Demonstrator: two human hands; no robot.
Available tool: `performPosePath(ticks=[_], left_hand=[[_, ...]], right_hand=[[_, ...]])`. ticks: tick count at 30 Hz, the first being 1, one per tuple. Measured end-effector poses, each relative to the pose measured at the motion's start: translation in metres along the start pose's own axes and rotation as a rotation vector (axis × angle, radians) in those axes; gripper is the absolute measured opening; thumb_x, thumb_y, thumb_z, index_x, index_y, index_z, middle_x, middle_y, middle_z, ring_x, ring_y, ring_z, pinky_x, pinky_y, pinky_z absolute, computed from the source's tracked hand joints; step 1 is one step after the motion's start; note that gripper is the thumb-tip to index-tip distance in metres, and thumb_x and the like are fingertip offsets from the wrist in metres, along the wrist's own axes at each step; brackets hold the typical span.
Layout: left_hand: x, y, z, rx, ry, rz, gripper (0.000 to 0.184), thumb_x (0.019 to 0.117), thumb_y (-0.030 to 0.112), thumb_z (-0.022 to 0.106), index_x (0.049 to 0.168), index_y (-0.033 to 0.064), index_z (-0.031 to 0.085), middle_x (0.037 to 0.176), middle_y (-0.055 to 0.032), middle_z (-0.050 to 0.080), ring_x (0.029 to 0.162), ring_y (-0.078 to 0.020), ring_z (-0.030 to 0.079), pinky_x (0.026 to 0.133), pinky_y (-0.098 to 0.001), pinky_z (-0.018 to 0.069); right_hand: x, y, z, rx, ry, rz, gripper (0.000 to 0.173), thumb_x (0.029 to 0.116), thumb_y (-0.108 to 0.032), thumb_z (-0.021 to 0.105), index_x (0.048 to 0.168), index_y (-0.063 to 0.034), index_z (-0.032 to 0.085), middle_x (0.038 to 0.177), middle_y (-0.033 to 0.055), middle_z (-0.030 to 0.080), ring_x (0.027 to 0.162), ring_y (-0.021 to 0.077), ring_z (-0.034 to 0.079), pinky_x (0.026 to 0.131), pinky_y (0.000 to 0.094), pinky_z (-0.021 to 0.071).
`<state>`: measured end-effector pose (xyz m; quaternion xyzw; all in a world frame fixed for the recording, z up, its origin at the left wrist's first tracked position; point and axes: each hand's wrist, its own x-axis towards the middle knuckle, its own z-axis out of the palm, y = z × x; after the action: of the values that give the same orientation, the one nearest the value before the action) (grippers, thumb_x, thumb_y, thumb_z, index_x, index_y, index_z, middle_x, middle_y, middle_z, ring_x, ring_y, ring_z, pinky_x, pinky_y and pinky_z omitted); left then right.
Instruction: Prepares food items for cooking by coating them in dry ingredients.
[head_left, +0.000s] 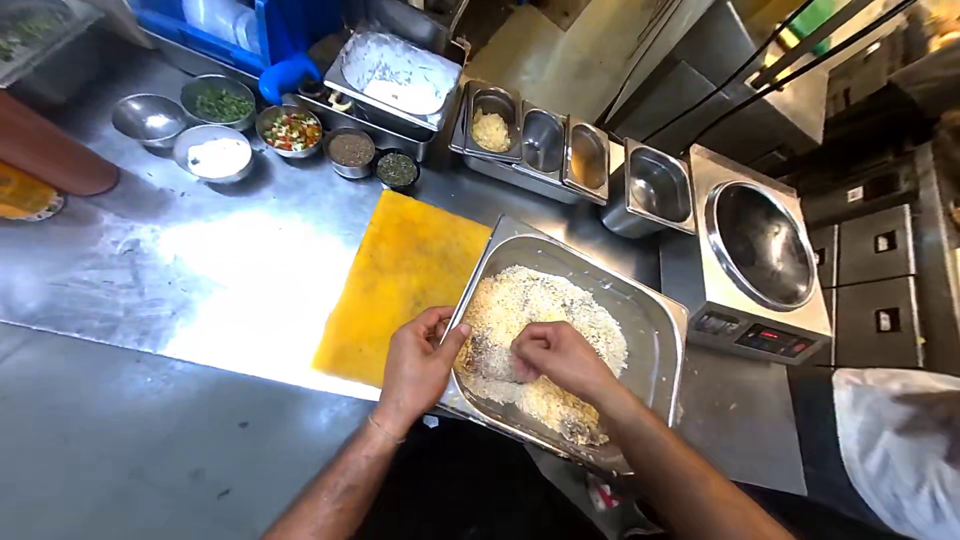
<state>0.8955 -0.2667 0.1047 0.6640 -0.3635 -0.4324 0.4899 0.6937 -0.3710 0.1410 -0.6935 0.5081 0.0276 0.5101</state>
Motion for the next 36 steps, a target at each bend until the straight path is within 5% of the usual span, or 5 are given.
performPosePath(ticks=[4,7,17,29,36], left_hand=[[-0.001,-0.002,0.000,-0.002,-0.001,0.018,0.019,0.0992,0.022,0.069,0.117,0.0145,0.072,0.069,0.0007,0.063,0.051,-0.0123,0.056,0.047,-0.0285,0.0494],[0.000,-0.004,0.000,0.002,0.000,0.037,0.019,0.0992,0.022,0.069,0.116,0.0146,0.072,0.068,0.0004,0.062,0.051,-0.0126,0.055,0.047,-0.0291,0.0488],[0.000,-0.003,0.000,-0.001,0.004,0.036,0.019,0.0989,0.022,0.069,0.117,0.0144,0.072,0.068,0.0009,0.062,0.053,-0.0119,0.056,0.049,-0.0287,0.0491],[0.001,0.000,-0.001,0.032,-0.023,0.021,0.019,0.0998,0.022,0.068,0.117,0.0130,0.072,0.073,0.0013,0.065,0.058,-0.0111,0.059,0.054,-0.0305,0.0516],[0.000,-0.001,0.000,0.036,0.005,0.040,0.018,0.0991,0.020,0.068,0.115,0.0123,0.072,0.072,0.0009,0.065,0.057,-0.0106,0.060,0.053,-0.0296,0.0524]], right_hand=[[-0.005,0.016,0.031,-0.630,0.121,-0.089,0.058,0.0915,-0.038,0.075,0.139,-0.0065,0.061,0.136,0.0167,0.062,0.126,0.0344,0.059,0.103,0.0550,0.0499],[-0.004,0.008,0.048,-0.695,0.062,0.027,0.068,0.0884,-0.039,0.077,0.145,-0.0086,0.055,0.130,0.0169,0.062,0.123,0.0373,0.058,0.102,0.0575,0.0476],[0.001,0.001,0.035,-0.173,-0.038,0.108,0.044,0.0861,-0.026,0.081,0.123,-0.0065,0.066,0.096,0.0125,0.068,0.083,0.0244,0.065,0.076,0.0474,0.0542],[0.056,-0.010,0.002,-0.361,0.178,-0.405,0.056,0.0872,-0.034,0.081,0.134,-0.0084,0.066,0.139,0.0139,0.062,0.132,0.0287,0.057,0.112,0.0516,0.0461],[0.028,0.001,0.035,-0.693,-0.206,-0.428,0.028,0.0832,-0.011,0.079,0.111,-0.0087,0.075,0.114,0.0160,0.066,0.110,0.0352,0.062,0.092,0.0519,0.0538]])
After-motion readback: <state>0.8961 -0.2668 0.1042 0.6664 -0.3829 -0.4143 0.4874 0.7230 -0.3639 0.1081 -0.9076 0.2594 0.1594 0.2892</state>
